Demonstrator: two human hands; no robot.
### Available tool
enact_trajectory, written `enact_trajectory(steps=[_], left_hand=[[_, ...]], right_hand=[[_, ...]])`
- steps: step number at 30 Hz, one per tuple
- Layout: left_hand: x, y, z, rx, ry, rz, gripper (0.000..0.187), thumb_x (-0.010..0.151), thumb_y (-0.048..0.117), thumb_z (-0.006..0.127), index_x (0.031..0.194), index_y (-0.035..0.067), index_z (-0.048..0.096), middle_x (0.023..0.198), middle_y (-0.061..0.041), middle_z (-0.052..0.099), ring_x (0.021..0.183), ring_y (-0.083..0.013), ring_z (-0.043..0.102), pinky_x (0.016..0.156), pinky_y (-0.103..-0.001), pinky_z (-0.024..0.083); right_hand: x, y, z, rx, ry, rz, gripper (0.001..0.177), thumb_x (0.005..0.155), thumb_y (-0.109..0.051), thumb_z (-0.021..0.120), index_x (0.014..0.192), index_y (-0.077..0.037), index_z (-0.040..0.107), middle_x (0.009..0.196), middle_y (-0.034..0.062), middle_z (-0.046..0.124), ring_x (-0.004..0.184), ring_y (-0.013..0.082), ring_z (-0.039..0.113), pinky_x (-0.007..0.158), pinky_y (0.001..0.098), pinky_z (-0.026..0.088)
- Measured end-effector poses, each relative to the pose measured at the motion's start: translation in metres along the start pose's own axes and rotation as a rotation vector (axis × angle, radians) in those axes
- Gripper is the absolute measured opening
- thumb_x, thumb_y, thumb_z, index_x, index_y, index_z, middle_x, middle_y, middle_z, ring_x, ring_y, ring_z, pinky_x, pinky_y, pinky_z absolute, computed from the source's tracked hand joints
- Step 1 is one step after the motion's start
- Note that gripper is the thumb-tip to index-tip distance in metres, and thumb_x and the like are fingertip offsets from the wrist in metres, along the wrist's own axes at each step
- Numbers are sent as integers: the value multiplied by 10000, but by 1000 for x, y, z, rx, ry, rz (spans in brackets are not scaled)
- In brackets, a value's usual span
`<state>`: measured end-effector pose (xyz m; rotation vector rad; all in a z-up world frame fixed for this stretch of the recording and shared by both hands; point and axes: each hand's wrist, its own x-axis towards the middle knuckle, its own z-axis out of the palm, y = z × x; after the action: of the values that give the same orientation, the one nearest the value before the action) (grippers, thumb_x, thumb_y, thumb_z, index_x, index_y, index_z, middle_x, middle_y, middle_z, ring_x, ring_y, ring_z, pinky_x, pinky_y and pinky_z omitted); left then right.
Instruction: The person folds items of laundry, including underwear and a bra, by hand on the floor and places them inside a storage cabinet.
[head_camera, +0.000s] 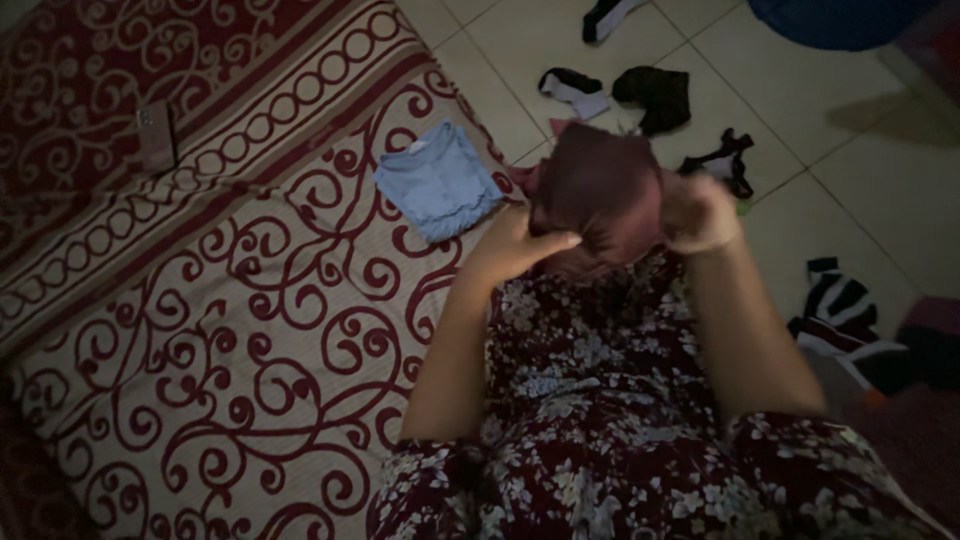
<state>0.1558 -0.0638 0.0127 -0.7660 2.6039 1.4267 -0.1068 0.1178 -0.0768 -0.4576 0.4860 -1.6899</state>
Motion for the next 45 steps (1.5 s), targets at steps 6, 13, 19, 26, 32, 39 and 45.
enact_trajectory(steps=[6, 13, 19, 26, 32, 39, 45], left_hand=[[0, -29, 20, -717, 215, 402, 1033, 745, 402, 902, 1494, -18, 328, 1433, -125, 515, 1338, -255, 507, 1106, -405, 438], [-25, -41, 17, -1119, 251, -44, 1019, 744, 240, 863, 1577, 30, 315, 1516, -174, 481, 1350, -325, 486, 1044, -503, 436], [-57, -99, 18, -1522, 465, 76, 832, 797, 101, 803, 1513, 32, 385, 1437, -167, 534, 1312, -365, 556, 1117, -526, 482], [-74, -256, 45, -1981, 734, 210, 732, 856, 23, 698, 1516, -22, 384, 1454, -240, 536, 1305, -417, 550, 1133, -556, 460], [-65, -303, 63, -1698, 1108, 3, 786, 844, 19, 686, 1548, 138, 357, 1490, -129, 500, 1341, -359, 518, 1128, -564, 452], [-61, -215, 21, -642, 1431, -834, 930, 880, 69, 738, 1591, 106, 140, 1585, -298, 67, 1423, -466, 220, 1142, -571, 325], [68, -140, 37, 82, 1370, 37, 649, 780, 42, 756, 1371, -58, 506, 1396, -244, 534, 1341, -419, 491, 1188, -500, 342]], right_hand=[[24, 7, 73, -771, 207, 90, 1088, 726, -319, 821, 1619, 10, 293, 1448, 191, 523, 1286, 291, 523, 1091, 423, 426], [66, 43, 111, -922, 138, 132, 1018, 779, -397, 724, 1617, 7, 309, 1587, 201, 454, 1421, 315, 462, 1160, 419, 358], [105, 104, 151, -1335, 152, 223, 870, 890, -579, 632, 1568, -80, 413, 1533, 186, 508, 1385, 309, 506, 1098, 423, 420], [147, 180, 104, -1349, 24, 131, 738, 926, -438, 699, 1513, -63, 454, 1354, 174, 620, 1069, 294, 673, 892, 403, 549], [154, 185, 39, -1340, 51, 171, 571, 979, -375, 682, 1449, -73, 563, 1187, 136, 707, 968, 200, 668, 788, 333, 545], [150, 149, 4, -1125, 286, 368, 511, 932, -370, 673, 1367, -112, 598, 1216, 52, 686, 1062, 171, 662, 782, 324, 587], [135, 69, -106, -1416, 492, 182, 533, 950, -424, 695, 1350, -77, 637, 1311, 132, 696, 1196, 273, 663, 1018, 390, 515]])
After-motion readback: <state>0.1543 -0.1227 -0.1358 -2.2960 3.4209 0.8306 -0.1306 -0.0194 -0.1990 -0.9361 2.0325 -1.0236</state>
